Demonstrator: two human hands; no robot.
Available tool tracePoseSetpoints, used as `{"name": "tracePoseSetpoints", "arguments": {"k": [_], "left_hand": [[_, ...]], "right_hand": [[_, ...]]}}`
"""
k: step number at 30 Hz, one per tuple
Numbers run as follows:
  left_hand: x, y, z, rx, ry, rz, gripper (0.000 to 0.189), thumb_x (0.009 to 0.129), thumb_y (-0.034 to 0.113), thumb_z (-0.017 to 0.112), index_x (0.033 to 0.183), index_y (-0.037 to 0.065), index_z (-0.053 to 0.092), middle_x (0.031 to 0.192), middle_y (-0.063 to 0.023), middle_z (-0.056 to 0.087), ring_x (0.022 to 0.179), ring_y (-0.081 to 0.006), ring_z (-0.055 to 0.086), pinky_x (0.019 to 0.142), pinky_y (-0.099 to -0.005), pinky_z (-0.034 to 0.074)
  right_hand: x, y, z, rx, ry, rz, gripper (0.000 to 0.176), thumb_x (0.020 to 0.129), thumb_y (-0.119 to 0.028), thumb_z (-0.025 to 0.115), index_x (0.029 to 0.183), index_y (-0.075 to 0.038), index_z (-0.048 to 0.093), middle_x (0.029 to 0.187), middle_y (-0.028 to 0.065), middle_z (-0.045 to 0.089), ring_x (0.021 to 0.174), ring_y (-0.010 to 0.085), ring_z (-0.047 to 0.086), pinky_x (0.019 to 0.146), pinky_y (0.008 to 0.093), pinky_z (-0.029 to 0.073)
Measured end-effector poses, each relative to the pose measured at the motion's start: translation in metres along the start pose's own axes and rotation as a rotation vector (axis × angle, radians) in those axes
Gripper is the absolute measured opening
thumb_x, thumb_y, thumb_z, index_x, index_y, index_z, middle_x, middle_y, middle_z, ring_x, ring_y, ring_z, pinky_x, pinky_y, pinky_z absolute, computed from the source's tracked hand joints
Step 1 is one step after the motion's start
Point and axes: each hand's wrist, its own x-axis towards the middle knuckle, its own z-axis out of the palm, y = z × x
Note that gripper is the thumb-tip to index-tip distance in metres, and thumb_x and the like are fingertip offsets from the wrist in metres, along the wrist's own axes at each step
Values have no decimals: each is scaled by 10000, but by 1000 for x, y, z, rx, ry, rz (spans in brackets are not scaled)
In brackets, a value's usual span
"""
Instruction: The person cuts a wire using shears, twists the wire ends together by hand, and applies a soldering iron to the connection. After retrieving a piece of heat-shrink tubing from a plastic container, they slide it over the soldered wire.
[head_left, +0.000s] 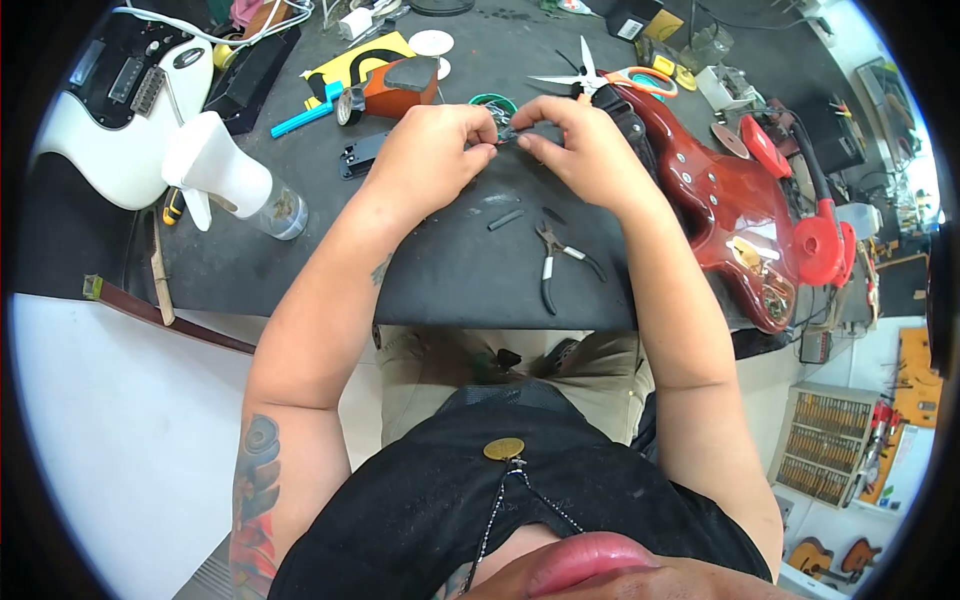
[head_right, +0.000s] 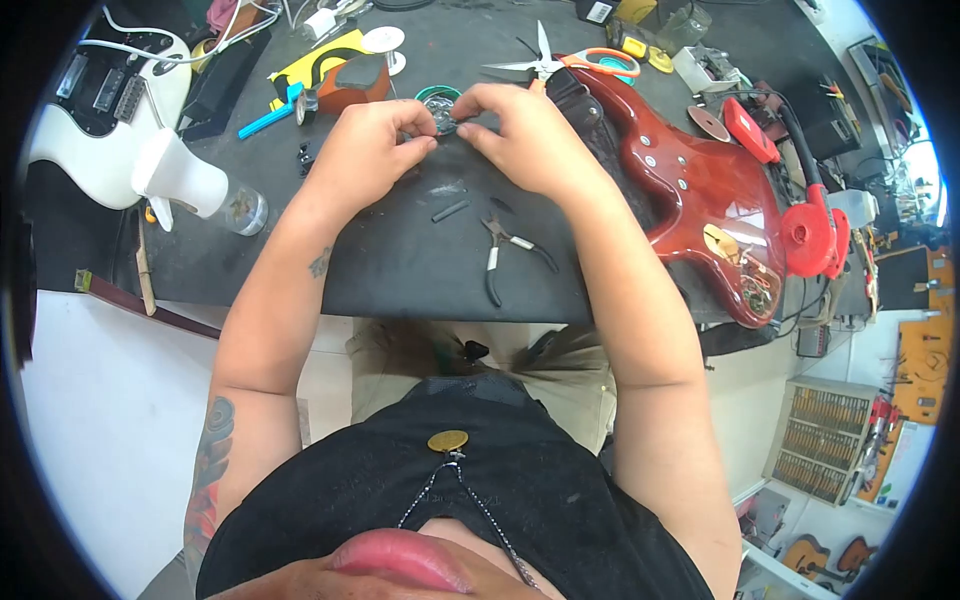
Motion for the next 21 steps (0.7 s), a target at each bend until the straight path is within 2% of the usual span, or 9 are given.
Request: {"name": "tracePoseSetpoints", "arguments": {"k": [3,8,10,13,14,16,21], "left_hand": [[1,-3,1,-44,-11,-6,134,948,83,773,1038,-13,751,792,-78,745,676,-110,638,644,-301,509],[1,4,-5,-38,-51,-94,132,958,96,765,1035,-10,749,786,-46,737,673,-100,618,638,-295,496],[2,8,-6,-18,-58,-134,129,956,105,767,1024,-2,745,787,-41,728,676,-94,608,638,-290,489],[2,7,-5,2,-49,-126,134,955,118,770,1016,4,736,786,-33,716,682,-85,598,635,-286,481],[2,7,-4,4,-53,-126,134,955,118,770,1016,4,736,786,-33,716,682,-85,598,635,-286,481],[2,7,-4,24,-39,-119,143,951,125,777,1024,12,730,797,-25,711,684,-79,587,635,-278,477],[2,11,-1,16,-45,-95,156,942,134,793,1028,23,727,820,-11,715,684,-70,575,638,-267,476]], "right_hand": [[-2,7,15,227,52,122,189,973,-119,801,1141,-42,762,965,52,774,880,158,670,802,336,523],[-5,0,7,258,34,137,193,955,-90,812,1129,-31,755,960,46,779,860,151,690,797,314,527],[-8,0,9,287,99,34,167,931,-90,800,1062,-9,736,976,116,801,920,269,769,855,381,579],[-8,-2,9,178,187,-57,155,889,-77,802,1010,-22,723,945,111,786,903,313,761,845,407,583],[-8,-1,10,180,189,-55,155,889,-77,802,1010,-22,723,945,111,786,903,313,761,845,407,583],[-7,4,11,19,234,-188,161,846,-74,799,985,-44,723,923,106,766,901,339,742,829,436,582],[-8,6,21,27,254,-173,176,823,-85,795,985,-61,731,904,103,741,881,341,719,801,456,575]]}}
